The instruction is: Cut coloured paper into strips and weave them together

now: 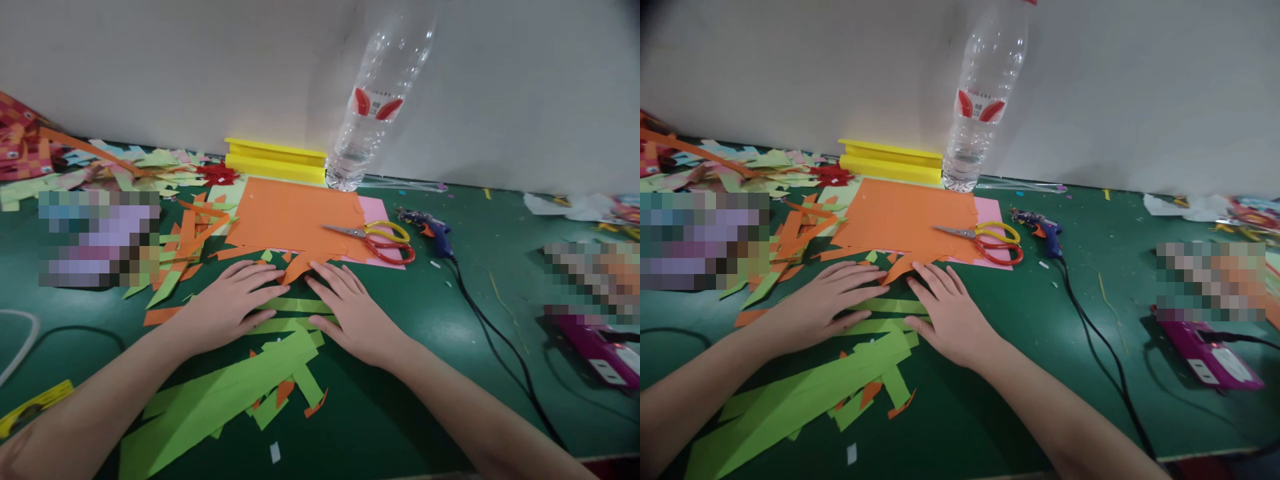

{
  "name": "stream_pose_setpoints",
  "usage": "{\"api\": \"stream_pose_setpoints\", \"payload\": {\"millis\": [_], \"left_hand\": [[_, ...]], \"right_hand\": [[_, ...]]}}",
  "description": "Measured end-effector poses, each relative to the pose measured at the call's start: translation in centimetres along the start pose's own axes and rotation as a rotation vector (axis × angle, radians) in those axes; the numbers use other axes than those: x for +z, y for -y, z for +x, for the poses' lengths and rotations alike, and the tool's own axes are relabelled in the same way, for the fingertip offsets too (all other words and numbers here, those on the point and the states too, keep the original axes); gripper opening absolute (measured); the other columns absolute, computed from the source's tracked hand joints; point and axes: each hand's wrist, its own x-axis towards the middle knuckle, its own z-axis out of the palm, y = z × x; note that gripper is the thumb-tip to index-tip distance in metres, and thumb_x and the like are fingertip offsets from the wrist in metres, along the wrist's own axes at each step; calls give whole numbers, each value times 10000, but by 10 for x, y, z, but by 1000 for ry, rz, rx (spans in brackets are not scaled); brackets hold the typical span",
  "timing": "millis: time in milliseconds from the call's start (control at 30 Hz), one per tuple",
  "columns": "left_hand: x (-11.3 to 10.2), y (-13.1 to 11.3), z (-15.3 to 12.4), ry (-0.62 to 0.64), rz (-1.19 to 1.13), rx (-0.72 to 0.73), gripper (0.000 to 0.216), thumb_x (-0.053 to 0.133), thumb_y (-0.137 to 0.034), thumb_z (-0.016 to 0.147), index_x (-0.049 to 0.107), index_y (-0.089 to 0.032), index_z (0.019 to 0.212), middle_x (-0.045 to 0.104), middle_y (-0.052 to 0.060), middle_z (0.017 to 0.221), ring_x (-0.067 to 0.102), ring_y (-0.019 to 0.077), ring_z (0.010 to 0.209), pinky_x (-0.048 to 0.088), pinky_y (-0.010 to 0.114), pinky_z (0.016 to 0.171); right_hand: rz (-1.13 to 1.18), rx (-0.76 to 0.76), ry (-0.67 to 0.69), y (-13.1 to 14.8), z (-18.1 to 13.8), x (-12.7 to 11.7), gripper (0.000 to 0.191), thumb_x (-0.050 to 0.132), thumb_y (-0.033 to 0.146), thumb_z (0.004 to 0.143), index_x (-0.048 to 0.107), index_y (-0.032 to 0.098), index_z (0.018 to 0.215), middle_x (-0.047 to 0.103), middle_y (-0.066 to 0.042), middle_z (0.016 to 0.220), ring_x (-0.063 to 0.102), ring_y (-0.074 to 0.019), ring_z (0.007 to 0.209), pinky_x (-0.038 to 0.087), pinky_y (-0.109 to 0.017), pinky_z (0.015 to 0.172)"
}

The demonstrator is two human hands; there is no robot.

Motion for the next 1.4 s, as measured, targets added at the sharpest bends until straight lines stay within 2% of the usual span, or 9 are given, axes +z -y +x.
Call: {"api": "stream_pose_setpoints", "payload": {"millis": [333, 500, 567, 700, 833, 1000, 1167, 1267, 1400], "left_hand": [[-1, -2, 1, -56, -21, 49, 346, 401, -317, 1012, 532, -209, 1314, 581, 68, 1350, 530, 210, 1231, 370, 421, 1085], [-6, -3, 1, -94, -17, 60, 331, 410, -276, 1004, 526, -229, 1310, 599, 49, 1328, 560, 196, 1195, 392, 403, 1064], [-11, -2, 1, -187, -2, 52, 313, 434, -238, 987, 548, -234, 1278, 623, 48, 1284, 586, 197, 1148, 412, 395, 1042], [-22, -1, -2, -512, -35, -73, 325, 467, -162, 936, 553, -236, 1241, 647, 61, 1172, 614, 218, 1065, 471, 384, 948], [-25, -3, -4, -693, -144, -192, 313, 389, -171, 965, 560, -261, 1211, 650, 49, 1041, 593, 228, 1074, 479, 404, 941], [-20, -4, -2, -893, -503, -310, 310, 295, -276, 1014, 582, -249, 1129, 629, 31, 1028, 638, 175, 828, 540, 417, 812], [-22, 1, -2, -801, -469, -449, 242, 346, -270, 1006, 539, -250, 1150, 611, 12, 1021, 624, 153, 864, 539, 371, 817], [-23, 0, -3, -751, -289, -358, 221, 384, -232, 982, 549, -211, 1127, 625, 35, 974, 622, 168, 863, 528, 361, 809], [-21, -3, -2, -566, -74, -189, 231, 413, -174, 955, 527, -169, 1156, 643, 73, 1022, 612, 206, 970, 485, 362, 873]], "right_hand": [[14, 23, -3, 1, -1, -2, 590, 366, 508, 969, 420, 134, 1422, 271, -137, 1581, 275, -312, 1440, 324, -527, 1147], [61, 24, 11, 0, 0, -1, 618, 389, 497, 965, 306, 179, 1488, 312, -98, 1571, 285, -288, 1439, 296, -516, 1166], [108, 42, -10, 0, -1, -1, 658, 394, 495, 963, 211, 203, 1523, 295, -98, 1577, 284, -281, 1442, 309, -515, 1159], [226, 113, -103, 0, -2, -2, 703, 384, 462, 973, 23, 274, 1546, 240, -106, 1596, 247, -282, 1459, 347, -534, 1126], [287, 187, -187, -2, -4, -1, 683, 384, 458, 978, 40, 283, 1541, 201, -97, 1608, 200, -269, 1475, 312, -531, 1146], [318, 227, -200, -2, -5, -3, 668, 377, 475, 978, 78, 265, 1537, 190, -88, 1613, 190, -253, 1479, 313, -506, 1153], [279, 48, -108, 0, -4, -4, 663, 397, 477, 971, 116, 262, 1532, 262, -81, 1592, 253, -255, 1460, 267, -539, 1172], [232, -10, -38, 2, -3, -2, 620, 382, 448, 980, 180, 221, 1520, 401, -103, 1523, 347, -257, 1420, 202, -553, 1194], [231, 23, -64, 3, -2, -4, 555, 381, 421, 982, 278, 197, 1479, 488, -121, 1460, 409, -268, 1383, 265, -554, 1174]]}}
